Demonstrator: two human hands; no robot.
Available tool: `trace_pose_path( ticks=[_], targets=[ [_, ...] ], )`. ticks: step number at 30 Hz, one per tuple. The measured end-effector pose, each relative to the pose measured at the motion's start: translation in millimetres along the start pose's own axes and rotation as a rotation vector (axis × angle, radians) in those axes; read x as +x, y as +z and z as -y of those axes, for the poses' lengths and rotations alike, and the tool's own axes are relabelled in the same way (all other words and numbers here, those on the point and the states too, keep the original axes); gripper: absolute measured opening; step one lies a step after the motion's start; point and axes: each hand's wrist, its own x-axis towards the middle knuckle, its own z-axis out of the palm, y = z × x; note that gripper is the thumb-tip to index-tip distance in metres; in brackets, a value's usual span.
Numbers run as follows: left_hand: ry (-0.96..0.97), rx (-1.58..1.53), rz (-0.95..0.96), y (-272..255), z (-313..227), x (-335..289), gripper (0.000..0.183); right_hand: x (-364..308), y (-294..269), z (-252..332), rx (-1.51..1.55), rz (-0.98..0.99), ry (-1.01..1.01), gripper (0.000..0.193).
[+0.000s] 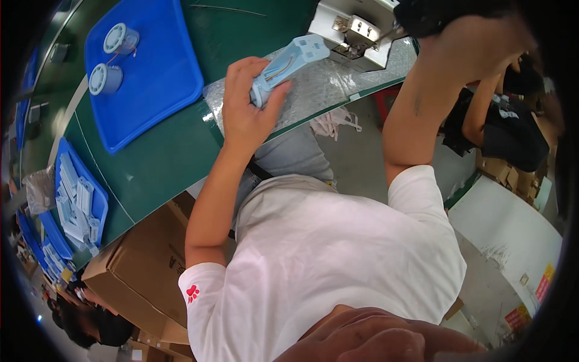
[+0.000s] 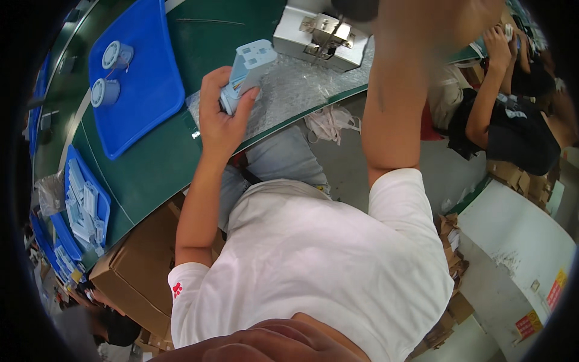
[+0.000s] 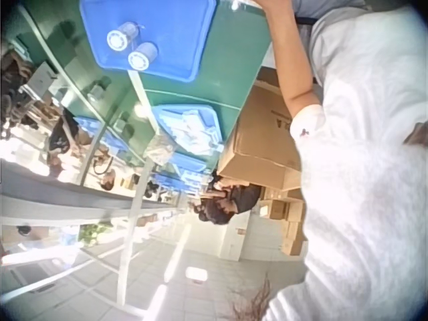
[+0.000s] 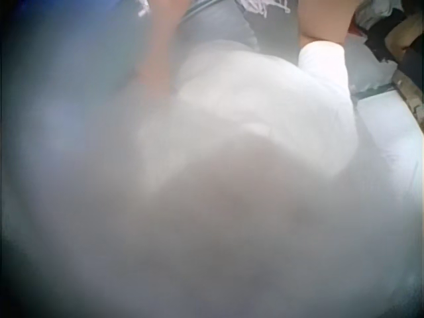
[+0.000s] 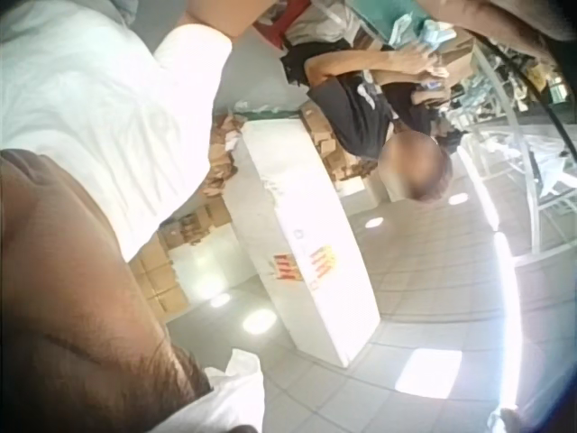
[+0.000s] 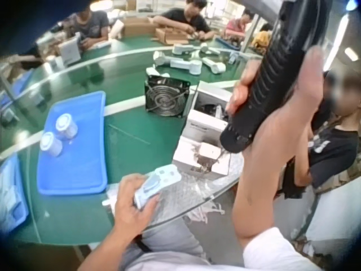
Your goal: The person assembles small white plastic fan components at a factory workstation. They insert a motor into a plastic housing, secure it with a power drill, and place the finished units into a blue tray. The process is repeated for multiple units throughout the clip.
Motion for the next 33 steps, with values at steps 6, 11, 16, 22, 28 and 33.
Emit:
trace_pose_path(
  ticks=[6, 11, 16, 22, 28, 33],
  targets=[
    [0.0, -0.024, -0.02, 2, 0, -1, 0.038, -34, 20, 24, 0.284, -0.035, 0.141, 0.058],
    [-0.032, -0.046, -0.026, 1, 2, -3, 0.039, -34, 28, 15, 0.304, -0.015, 0.169, 0.054],
    [-0.009, -0.013, -0.029, 0, 0, -2, 0.038, -35, 32, 10, 0.318, 0.021, 0.195, 0.05],
    [0.01, 0.004, -0.033, -1, 1, -2, 0.038, -36, 32, 7, 0.335, 0.041, 0.222, 0.047],
    [-0.002, 0.012, -0.028, -1, 1, -2, 0.037, -36, 28, 4, 0.355, 0.048, 0.238, 0.044],
    [-0.003, 0.017, -0.021, -2, 0, 0, 0.038, -37, 23, 3, 0.373, 0.055, 0.258, 0.042]
  ],
)
